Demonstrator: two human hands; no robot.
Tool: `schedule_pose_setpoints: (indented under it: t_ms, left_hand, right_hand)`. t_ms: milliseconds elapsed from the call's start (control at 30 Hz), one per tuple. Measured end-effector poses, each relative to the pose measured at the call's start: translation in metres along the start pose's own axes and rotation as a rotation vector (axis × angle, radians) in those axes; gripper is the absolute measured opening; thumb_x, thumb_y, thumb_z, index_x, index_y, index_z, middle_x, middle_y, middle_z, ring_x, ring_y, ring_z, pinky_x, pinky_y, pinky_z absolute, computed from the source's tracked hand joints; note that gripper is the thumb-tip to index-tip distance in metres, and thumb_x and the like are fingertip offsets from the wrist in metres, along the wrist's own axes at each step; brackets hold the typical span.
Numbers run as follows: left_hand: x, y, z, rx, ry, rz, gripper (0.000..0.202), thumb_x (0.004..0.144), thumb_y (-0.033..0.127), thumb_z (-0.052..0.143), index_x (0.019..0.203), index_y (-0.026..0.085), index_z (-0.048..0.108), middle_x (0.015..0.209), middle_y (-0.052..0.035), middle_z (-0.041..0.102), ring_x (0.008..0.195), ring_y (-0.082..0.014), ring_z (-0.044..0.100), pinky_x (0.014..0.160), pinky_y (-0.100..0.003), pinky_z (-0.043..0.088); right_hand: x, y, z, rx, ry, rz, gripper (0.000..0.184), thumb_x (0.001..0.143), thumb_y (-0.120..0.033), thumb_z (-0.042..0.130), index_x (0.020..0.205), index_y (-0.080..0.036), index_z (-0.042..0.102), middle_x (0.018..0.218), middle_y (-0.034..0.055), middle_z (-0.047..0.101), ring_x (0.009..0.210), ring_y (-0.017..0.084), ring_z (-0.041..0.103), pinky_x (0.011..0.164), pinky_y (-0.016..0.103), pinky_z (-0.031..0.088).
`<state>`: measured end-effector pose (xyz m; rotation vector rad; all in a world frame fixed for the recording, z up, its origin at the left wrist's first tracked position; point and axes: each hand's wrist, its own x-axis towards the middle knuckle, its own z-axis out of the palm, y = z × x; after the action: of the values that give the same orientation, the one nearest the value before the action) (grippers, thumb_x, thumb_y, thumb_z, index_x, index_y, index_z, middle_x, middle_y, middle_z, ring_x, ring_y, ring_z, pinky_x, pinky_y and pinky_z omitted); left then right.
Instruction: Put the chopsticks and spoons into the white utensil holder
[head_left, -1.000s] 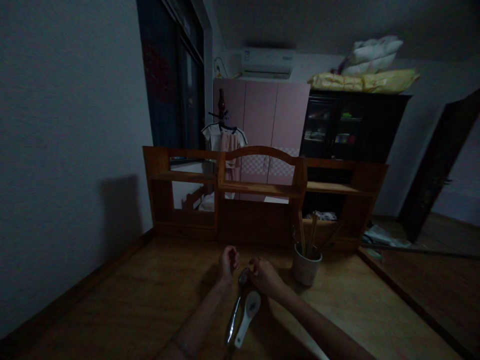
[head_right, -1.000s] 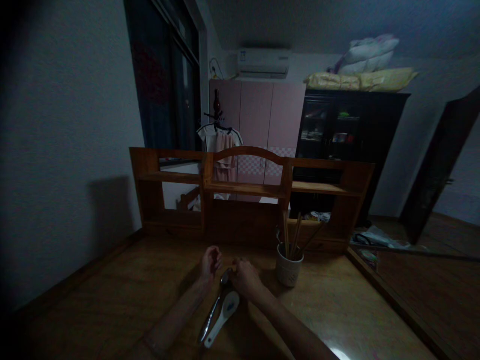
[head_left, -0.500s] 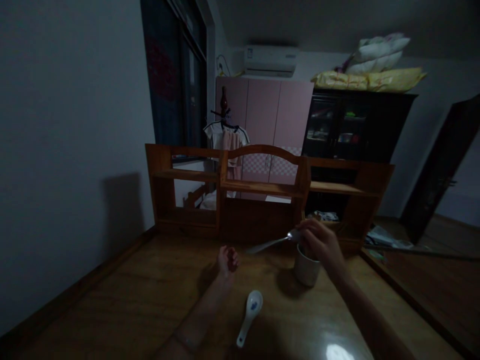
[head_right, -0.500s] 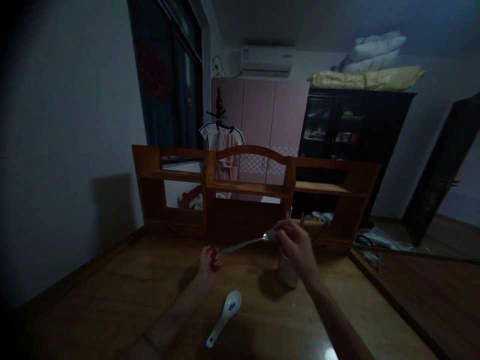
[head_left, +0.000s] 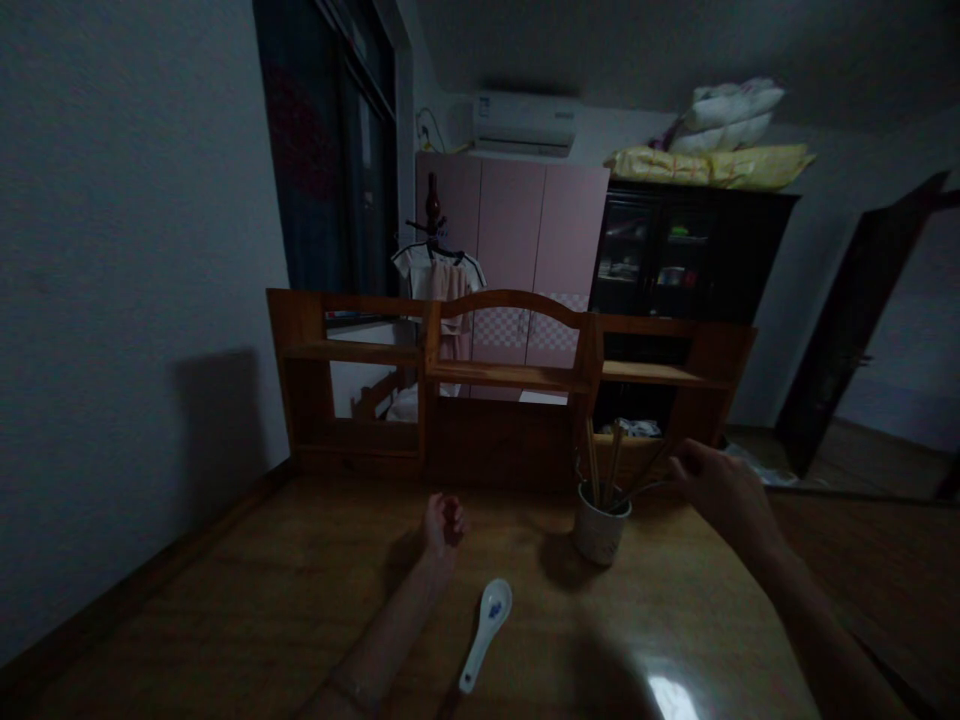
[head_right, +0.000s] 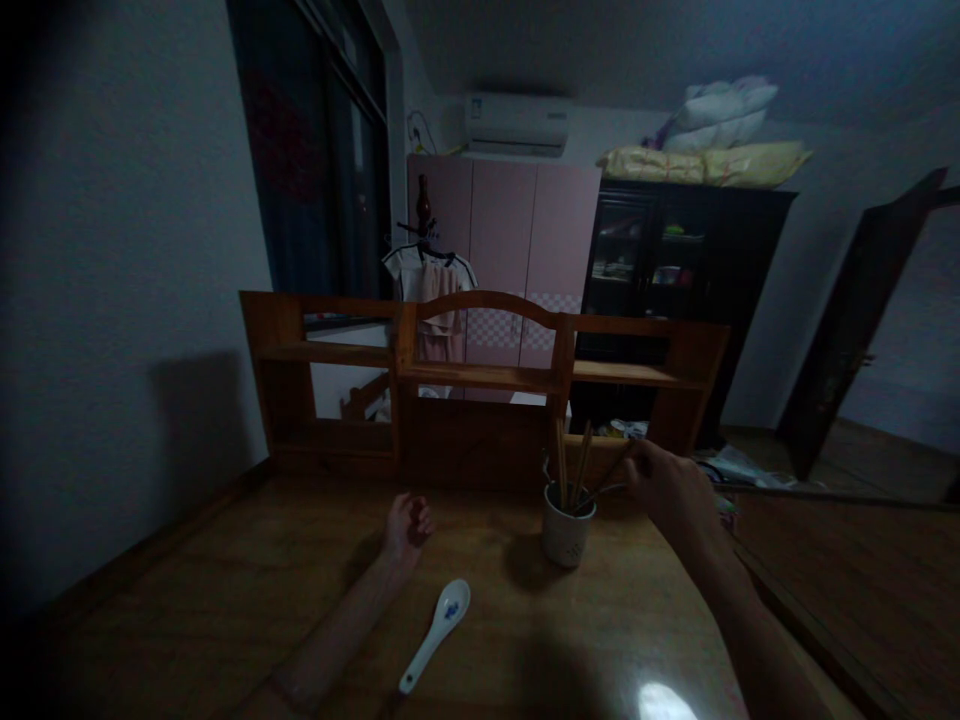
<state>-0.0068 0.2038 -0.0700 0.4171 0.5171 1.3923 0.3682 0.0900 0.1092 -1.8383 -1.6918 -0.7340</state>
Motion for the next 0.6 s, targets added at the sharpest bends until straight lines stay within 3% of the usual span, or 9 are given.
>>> schedule_pose_setpoints:
  t_ms: [433, 600]
  left_hand:
    - [0.0, 0.0, 0.005, 0.027, 0.058, 0.018, 0.027, 0.073, 0.039, 0.058, 0.06, 0.017, 0.049, 0.041, 0.0059, 0.039, 0.031, -0.0071, 0.035, 0.038, -0.02, 0.026]
    - [0.003, -0.002, 0.003, 0.039, 0.062, 0.017, 0.026, 0.073, 0.036, 0.057, 0.059, 0.018, 0.047, 0.039, 0.0066, 0.038, 0.029, -0.0065, 0.033, 0.037, -0.02, 0.024]
  right_hand:
    - [-0.021, -0.036, 0.048, -0.078, -0.174, 0.019, 0.016, 0.091, -0.026, 0.052, 0.081, -0.021, 0.064, 0.077, 0.0053, 0.071, 0.072, 0.024, 0.069, 0.051, 0.027, 0.026]
    - [-0.029, -0.041, 0.051, -0.016, -0.197, 0.024, 0.017, 0.09, -0.03, 0.052, 0.085, -0.021, 0.066, 0.075, 0.0059, 0.071, 0.071, 0.023, 0.069, 0.052, 0.026, 0.029]
